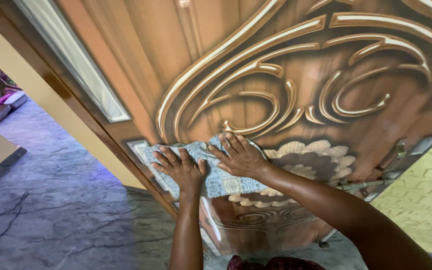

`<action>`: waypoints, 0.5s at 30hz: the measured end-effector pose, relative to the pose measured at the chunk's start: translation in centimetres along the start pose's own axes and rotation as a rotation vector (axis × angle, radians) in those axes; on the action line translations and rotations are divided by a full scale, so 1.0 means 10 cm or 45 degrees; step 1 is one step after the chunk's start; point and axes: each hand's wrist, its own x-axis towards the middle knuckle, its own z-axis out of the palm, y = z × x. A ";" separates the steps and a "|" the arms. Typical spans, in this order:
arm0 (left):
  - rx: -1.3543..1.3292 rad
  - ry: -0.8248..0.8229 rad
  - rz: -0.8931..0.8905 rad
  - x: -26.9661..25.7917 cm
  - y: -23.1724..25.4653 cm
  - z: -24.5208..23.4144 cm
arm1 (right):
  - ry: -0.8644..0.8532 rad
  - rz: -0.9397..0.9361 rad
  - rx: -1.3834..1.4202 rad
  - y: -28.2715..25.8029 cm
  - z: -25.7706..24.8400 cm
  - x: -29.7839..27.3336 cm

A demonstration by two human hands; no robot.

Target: The person wipes the surface of a wooden door with a patterned cloth. The person uses both hands to rub the cloth over the door's decorative carvings and flat areas.

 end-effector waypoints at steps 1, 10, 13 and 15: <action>-0.006 -0.036 -0.013 -0.03 0.01 -0.01 | -0.015 -0.031 0.001 0.01 -0.02 -0.01; 0.178 -0.600 -0.183 -0.03 0.08 -0.32 | 0.278 -0.222 -0.023 0.07 -0.14 0.04; 0.189 -0.683 -0.195 0.00 0.10 -0.44 | 0.173 -0.293 -0.109 0.05 -0.18 -0.04; 0.176 -0.661 -0.158 0.01 0.11 -0.49 | 0.073 -0.312 -0.104 0.02 -0.22 -0.08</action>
